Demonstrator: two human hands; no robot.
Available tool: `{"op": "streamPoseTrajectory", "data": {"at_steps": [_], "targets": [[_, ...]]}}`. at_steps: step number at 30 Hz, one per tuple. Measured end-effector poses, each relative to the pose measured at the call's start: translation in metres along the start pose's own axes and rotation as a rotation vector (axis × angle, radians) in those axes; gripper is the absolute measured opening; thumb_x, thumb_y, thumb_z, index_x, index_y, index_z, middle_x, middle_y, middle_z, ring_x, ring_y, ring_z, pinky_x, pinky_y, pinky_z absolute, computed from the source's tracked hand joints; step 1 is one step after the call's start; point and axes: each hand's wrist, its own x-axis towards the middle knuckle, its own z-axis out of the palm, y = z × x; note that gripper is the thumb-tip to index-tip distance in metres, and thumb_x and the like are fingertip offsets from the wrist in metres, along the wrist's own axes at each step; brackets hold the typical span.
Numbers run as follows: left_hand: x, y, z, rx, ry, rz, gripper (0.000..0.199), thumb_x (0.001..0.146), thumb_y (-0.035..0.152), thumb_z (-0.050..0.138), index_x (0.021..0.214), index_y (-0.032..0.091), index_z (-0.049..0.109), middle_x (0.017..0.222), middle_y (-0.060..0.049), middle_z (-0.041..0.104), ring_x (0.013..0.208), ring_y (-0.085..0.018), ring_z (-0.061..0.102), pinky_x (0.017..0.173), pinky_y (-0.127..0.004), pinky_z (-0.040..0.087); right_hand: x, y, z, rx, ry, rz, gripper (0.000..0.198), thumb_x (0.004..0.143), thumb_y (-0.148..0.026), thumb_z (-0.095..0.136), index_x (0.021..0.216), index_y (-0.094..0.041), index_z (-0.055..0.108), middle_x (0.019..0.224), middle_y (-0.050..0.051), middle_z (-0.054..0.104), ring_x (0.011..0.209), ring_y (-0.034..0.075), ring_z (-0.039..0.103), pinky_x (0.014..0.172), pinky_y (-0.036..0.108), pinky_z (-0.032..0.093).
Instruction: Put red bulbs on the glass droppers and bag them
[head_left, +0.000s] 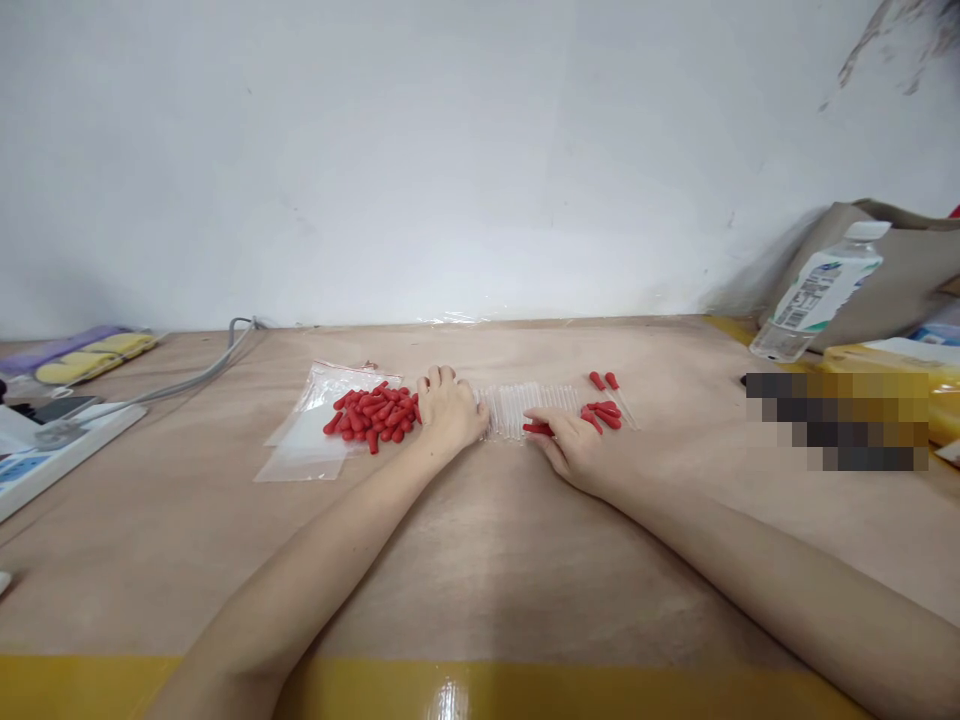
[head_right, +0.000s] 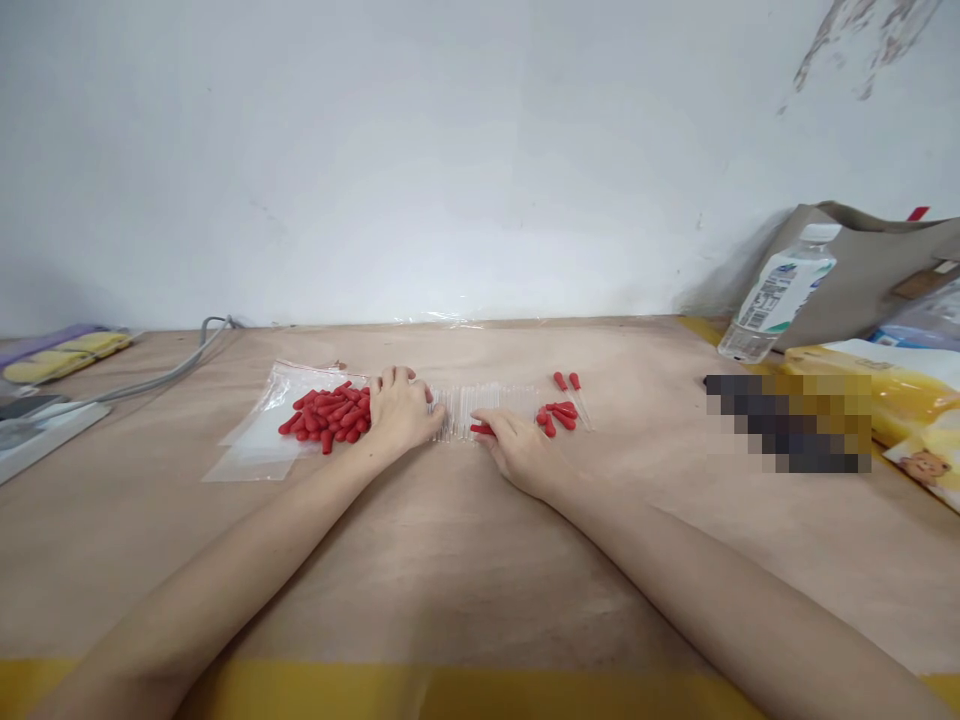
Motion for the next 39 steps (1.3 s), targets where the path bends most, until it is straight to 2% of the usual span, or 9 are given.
{"op": "streamPoseTrajectory", "data": {"at_steps": [8, 13, 18, 20, 22, 25, 28, 32, 39], "targets": [[0.002, 0.007, -0.001, 0.119, -0.052, -0.018, 0.023, 0.068, 0.029, 0.057, 0.068, 0.009, 0.068, 0.091, -0.02, 0.055, 0.094, -0.036, 0.042, 0.079, -0.051, 0.032, 0.006, 0.0, -0.004, -0.1, -0.006, -0.058, 0.016, 0.087, -0.02, 0.045, 0.091, -0.018, 0.061, 0.075, 0.005, 0.065, 0.072, 0.019, 0.054, 0.067, 0.032, 0.045], [0.0, 0.01, 0.0, 0.127, -0.065, -0.022, 0.022, 0.068, 0.028, 0.058, 0.065, 0.008, 0.065, 0.086, -0.02, 0.055, 0.092, -0.036, 0.044, 0.078, -0.05, 0.034, 0.006, 0.001, -0.004, -0.077, -0.029, -0.03, 0.018, 0.087, -0.021, 0.044, 0.09, -0.018, 0.062, 0.078, 0.006, 0.065, 0.071, 0.019, 0.052, 0.066, 0.032, 0.043], [0.001, 0.007, -0.01, 0.038, -0.09, -0.02, 0.02, 0.075, 0.025, 0.052, 0.066, 0.009, 0.061, 0.083, -0.019, 0.055, 0.089, -0.034, 0.047, 0.072, -0.047, 0.039, 0.006, 0.0, -0.006, -0.042, -0.024, -0.006, 0.019, 0.087, -0.021, 0.043, 0.091, -0.019, 0.061, 0.084, 0.007, 0.064, 0.075, 0.019, 0.054, 0.067, 0.033, 0.044], [0.0, 0.002, -0.016, -0.056, -0.063, 0.044, 0.017, 0.079, 0.022, 0.047, 0.073, 0.01, 0.059, 0.084, -0.017, 0.055, 0.087, -0.03, 0.048, 0.071, -0.044, 0.041, 0.006, 0.0, -0.007, -0.023, -0.028, 0.012, 0.02, 0.088, -0.021, 0.042, 0.093, -0.019, 0.061, 0.087, 0.008, 0.062, 0.077, 0.019, 0.056, 0.067, 0.032, 0.045], [-0.005, -0.005, -0.021, -0.204, -0.044, 0.165, 0.014, 0.083, 0.019, 0.042, 0.08, 0.013, 0.054, 0.084, -0.012, 0.055, 0.083, -0.024, 0.05, 0.07, -0.039, 0.043, 0.006, 0.001, -0.007, -0.008, -0.032, 0.032, 0.02, 0.088, -0.021, 0.041, 0.095, -0.019, 0.06, 0.088, 0.008, 0.062, 0.078, 0.019, 0.057, 0.067, 0.032, 0.046], [-0.019, -0.017, -0.023, -0.383, -0.071, 0.303, 0.013, 0.088, 0.019, 0.037, 0.086, 0.016, 0.049, 0.08, -0.006, 0.056, 0.073, -0.018, 0.052, 0.064, -0.031, 0.044, 0.006, 0.001, -0.006, 0.016, -0.022, 0.049, 0.021, 0.089, -0.021, 0.04, 0.098, -0.02, 0.059, 0.089, 0.008, 0.062, 0.078, 0.018, 0.058, 0.067, 0.031, 0.047], [-0.034, -0.026, -0.015, -0.433, -0.064, 0.348, 0.014, 0.09, 0.022, 0.037, 0.09, 0.017, 0.05, 0.078, -0.004, 0.059, 0.07, -0.016, 0.056, 0.062, -0.029, 0.046, 0.006, 0.0, -0.005, 0.052, -0.007, 0.036, 0.022, 0.09, -0.021, 0.039, 0.099, -0.02, 0.058, 0.089, 0.008, 0.063, 0.077, 0.017, 0.059, 0.065, 0.029, 0.049], [-0.045, -0.028, -0.002, -0.519, 0.019, 0.431, 0.021, 0.09, 0.021, 0.039, 0.104, 0.018, 0.054, 0.094, -0.006, 0.065, 0.084, -0.017, 0.062, 0.073, -0.029, 0.05, 0.006, 0.0, -0.003, 0.087, -0.009, 0.029, 0.022, 0.09, -0.023, 0.038, 0.101, -0.021, 0.058, 0.089, 0.007, 0.062, 0.076, 0.016, 0.06, 0.064, 0.029, 0.05], [-0.046, -0.026, 0.0, -0.535, -0.018, 0.49, 0.026, 0.091, 0.02, 0.038, 0.108, 0.019, 0.057, 0.095, -0.006, 0.065, 0.085, -0.016, 0.062, 0.075, -0.03, 0.051, 0.004, 0.0, -0.002, 0.089, -0.031, 0.014, 0.023, 0.09, -0.024, 0.038, 0.1, -0.022, 0.058, 0.089, 0.006, 0.062, 0.076, 0.016, 0.06, 0.065, 0.029, 0.05]]}}
